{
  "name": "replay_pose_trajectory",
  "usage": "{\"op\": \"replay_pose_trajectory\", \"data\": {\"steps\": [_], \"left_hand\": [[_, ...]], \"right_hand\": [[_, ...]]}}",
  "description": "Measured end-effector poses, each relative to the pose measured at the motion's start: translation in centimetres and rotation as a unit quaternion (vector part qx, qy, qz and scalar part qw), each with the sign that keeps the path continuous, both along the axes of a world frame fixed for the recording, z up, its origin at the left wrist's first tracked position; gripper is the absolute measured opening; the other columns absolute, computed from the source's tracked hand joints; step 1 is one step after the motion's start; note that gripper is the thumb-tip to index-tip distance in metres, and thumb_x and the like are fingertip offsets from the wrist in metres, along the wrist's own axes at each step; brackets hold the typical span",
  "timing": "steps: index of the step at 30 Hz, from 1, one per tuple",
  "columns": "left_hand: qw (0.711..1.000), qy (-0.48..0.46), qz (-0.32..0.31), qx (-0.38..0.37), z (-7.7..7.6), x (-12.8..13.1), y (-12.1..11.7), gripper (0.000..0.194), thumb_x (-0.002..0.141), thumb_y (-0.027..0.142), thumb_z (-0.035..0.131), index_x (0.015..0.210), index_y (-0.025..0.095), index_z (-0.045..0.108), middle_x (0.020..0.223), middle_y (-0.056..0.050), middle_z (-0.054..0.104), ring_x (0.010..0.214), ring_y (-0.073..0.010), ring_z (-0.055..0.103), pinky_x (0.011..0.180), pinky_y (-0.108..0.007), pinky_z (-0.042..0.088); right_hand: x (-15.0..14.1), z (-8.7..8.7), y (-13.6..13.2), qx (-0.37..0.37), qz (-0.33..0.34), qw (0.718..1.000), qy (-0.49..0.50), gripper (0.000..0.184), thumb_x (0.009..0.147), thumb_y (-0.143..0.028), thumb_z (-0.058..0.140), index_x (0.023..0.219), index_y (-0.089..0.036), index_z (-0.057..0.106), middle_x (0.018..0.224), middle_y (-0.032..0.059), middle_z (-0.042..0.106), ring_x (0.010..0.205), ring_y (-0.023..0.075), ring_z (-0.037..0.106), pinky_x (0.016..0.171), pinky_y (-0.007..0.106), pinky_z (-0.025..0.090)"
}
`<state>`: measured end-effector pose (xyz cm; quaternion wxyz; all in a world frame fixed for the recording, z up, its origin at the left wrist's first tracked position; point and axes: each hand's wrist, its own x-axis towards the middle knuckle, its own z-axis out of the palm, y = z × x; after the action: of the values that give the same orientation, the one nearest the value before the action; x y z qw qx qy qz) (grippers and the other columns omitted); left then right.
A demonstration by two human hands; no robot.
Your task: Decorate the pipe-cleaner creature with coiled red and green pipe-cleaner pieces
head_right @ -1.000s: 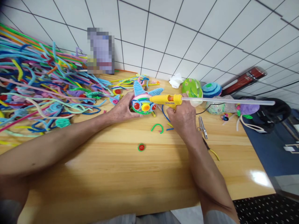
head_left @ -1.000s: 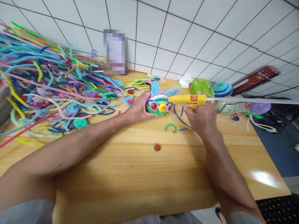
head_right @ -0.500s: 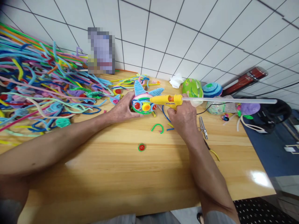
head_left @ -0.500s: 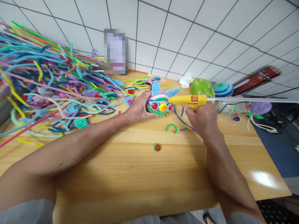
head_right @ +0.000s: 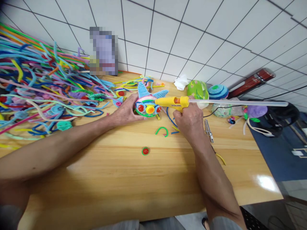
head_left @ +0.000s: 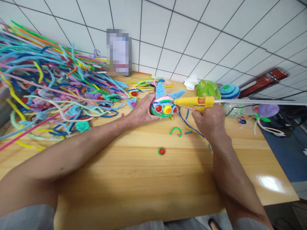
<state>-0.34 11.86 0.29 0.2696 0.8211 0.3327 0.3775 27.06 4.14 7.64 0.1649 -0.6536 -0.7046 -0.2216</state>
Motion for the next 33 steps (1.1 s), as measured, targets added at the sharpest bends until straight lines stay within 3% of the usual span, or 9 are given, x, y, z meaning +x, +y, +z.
{"op": "replay_pose_trajectory", "data": {"steps": [9,13,33], "left_hand": [[1.0,-0.001,0.003,0.001,-0.3,0.1,0.1,0.095,0.07,0.048,0.093,0.15,0.023,0.047,0.147,-0.014,0.062,0.134,-0.0373,0.06,0.111,-0.051,0.05],[1.0,-0.002,-0.005,0.0,-0.2,0.1,0.1,0.096,0.07,0.048,0.094,0.15,0.022,0.048,0.147,-0.015,0.061,0.136,-0.0387,0.059,0.112,-0.052,0.049],[1.0,-0.006,-0.008,0.003,-0.2,0.1,0.1,0.096,0.07,0.047,0.094,0.15,0.024,0.047,0.149,-0.015,0.06,0.136,-0.0379,0.059,0.113,-0.052,0.05]], "right_hand": [[-0.7,0.5,-0.4,0.03,0.0,0.999,0.02,0.019,0.084,-0.031,0.058,0.094,-0.019,0.069,0.083,0.0119,0.066,0.086,0.0322,0.066,0.073,0.041,0.05],[-1.0,0.6,-0.4,0.026,0.007,0.999,0.021,0.021,0.082,-0.026,0.057,0.098,-0.018,0.068,0.091,0.0144,0.067,0.09,0.0326,0.066,0.073,0.041,0.051],[-0.9,0.2,-0.2,0.006,-0.015,1.0,0.018,0.018,0.08,-0.024,0.056,0.094,-0.019,0.067,0.092,0.0155,0.067,0.086,0.0318,0.064,0.068,0.04,0.049]]}}
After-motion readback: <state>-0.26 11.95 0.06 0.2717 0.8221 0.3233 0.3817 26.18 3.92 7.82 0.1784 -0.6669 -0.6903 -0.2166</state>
